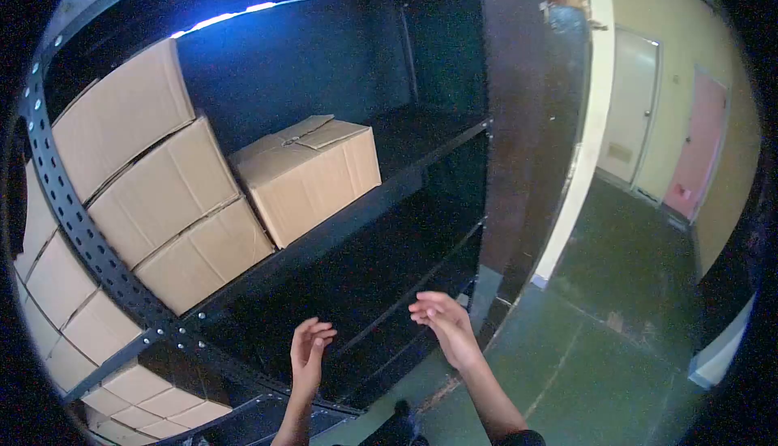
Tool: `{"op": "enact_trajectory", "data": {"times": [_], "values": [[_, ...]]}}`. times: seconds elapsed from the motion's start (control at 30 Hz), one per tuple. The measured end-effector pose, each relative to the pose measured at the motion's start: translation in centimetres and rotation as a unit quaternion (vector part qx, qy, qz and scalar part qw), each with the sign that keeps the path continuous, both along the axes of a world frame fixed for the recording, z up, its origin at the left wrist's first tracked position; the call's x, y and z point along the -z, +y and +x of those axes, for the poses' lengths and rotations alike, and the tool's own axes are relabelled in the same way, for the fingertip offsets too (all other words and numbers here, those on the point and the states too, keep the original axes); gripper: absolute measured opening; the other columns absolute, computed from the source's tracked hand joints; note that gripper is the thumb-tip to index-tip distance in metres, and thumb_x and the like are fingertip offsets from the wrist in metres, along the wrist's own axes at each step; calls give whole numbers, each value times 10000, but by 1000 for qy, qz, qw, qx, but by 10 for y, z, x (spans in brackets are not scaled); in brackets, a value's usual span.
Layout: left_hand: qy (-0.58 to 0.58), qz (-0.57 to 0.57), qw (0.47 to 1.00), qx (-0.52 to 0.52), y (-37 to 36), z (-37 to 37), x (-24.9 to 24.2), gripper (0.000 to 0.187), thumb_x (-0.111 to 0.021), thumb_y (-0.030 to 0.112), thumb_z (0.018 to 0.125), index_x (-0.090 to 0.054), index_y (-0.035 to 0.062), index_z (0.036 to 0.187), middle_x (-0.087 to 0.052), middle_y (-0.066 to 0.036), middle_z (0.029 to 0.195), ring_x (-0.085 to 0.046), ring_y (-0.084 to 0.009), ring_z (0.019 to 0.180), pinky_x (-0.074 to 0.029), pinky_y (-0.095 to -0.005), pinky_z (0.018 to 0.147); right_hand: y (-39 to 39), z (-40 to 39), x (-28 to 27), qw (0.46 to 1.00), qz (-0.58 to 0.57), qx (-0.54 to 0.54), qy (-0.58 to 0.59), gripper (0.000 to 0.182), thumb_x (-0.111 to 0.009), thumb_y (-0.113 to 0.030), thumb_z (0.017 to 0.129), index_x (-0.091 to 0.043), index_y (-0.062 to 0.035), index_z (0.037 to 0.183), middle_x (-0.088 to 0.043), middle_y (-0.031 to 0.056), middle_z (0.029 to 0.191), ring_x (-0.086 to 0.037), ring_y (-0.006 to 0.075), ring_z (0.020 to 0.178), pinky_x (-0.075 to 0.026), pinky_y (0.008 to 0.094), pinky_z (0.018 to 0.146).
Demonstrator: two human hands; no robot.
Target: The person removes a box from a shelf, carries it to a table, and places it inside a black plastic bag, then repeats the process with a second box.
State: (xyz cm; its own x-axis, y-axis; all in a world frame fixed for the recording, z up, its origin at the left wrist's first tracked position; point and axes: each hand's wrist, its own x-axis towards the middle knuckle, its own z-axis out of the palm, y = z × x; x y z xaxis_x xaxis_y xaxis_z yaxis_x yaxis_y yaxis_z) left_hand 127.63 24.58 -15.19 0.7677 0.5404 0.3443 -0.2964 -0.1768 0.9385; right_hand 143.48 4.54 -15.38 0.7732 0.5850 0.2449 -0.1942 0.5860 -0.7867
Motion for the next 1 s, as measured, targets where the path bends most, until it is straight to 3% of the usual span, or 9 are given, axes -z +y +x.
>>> {"op": "enact_trajectory", "data": {"times": [0.17,0.33,0.43,0.5,0.57,0.67,0.7,0.9,1.0], "values": [[-49,-5,998,-24,24,50,-14,301,-469,119,938,-436,17,1219,-564,-127,1103,-584,-215,996,-455,-349,904,54,56,-40,994,20,47,-101,309,-567,-67,874,-512,-14,1173,-604,100,1060,-553,167,1010,-433,303,891],[-92,-18,996,10,39,97,-17,234,-480,89,929,-479,-4,1143,-609,-144,1018,-599,-222,963,-460,-352,879,102,128,-89,947,29,163,-275,555,-672,32,761,-423,-17,1255,-500,109,1218,-493,197,1148,-421,329,948],[-81,-10,996,25,48,115,-16,183,-488,58,923,-525,-24,1083,-637,-147,964,-607,-218,944,-450,-344,879,134,165,-118,911,15,207,-356,797,-773,-70,697,-303,-29,1340,-408,163,1329,-415,271,1245,-339,399,1037],[-79,-6,996,35,55,124,-9,171,-489,47,920,-542,-30,1064,-643,-145,946,-610,-217,936,-449,-344,879,153,184,-131,934,65,116,-331,933,-818,-103,647,-244,-63,1382,-345,195,1377,-363,310,1283,-297,429,1058],[-75,-27,996,39,57,134,-6,179,-486,30,919,-571,-42,1059,-645,-138,944,-607,-204,933,-450,-333,878,161,195,-141,934,73,64,-345,971,-829,-86,626,-233,-75,1392,-369,172,1364,-371,275,1273,-310,394,1042],[-23,-26,999,32,56,136,-9,194,-483,23,922,-588,-45,1070,-645,-128,951,-599,-186,932,-448,-315,875,167,206,-145,937,84,-34,-338,944,-820,-56,628,-260,-69,1388,-413,130,1324,-395,217,1235,-325,351,1018],[-20,-33,999,27,56,135,-8,193,-483,23,922,-588,-45,1070,-646,-127,951,-599,-185,932,-446,-313,875,163,211,-148,916,53,-34,-397,900,-815,-58,643,-298,-64,1379,-443,90,1285,-417,169,1188,-336,319,998],[-14,-51,998,-24,48,127,-9,196,-464,60,939,-574,-35,1070,-649,-126,917,-611,-201,926,-440,-330,893,151,199,-148,935,71,17,-347,781,-789,-148,715,-353,-12,1349,-525,92,1208,-494,163,1102,-385,304,948],[-39,-145,988,-34,33,123,-1,270,-497,248,933,-548,18,1067,-616,-131,973,-597,-228,959,-445,-391,894,125,199,-143,945,97,39,-310,787,-780,-197,734,-342,43,1342,-525,112,1216,-502,164,1100,-393,305,940]]}}
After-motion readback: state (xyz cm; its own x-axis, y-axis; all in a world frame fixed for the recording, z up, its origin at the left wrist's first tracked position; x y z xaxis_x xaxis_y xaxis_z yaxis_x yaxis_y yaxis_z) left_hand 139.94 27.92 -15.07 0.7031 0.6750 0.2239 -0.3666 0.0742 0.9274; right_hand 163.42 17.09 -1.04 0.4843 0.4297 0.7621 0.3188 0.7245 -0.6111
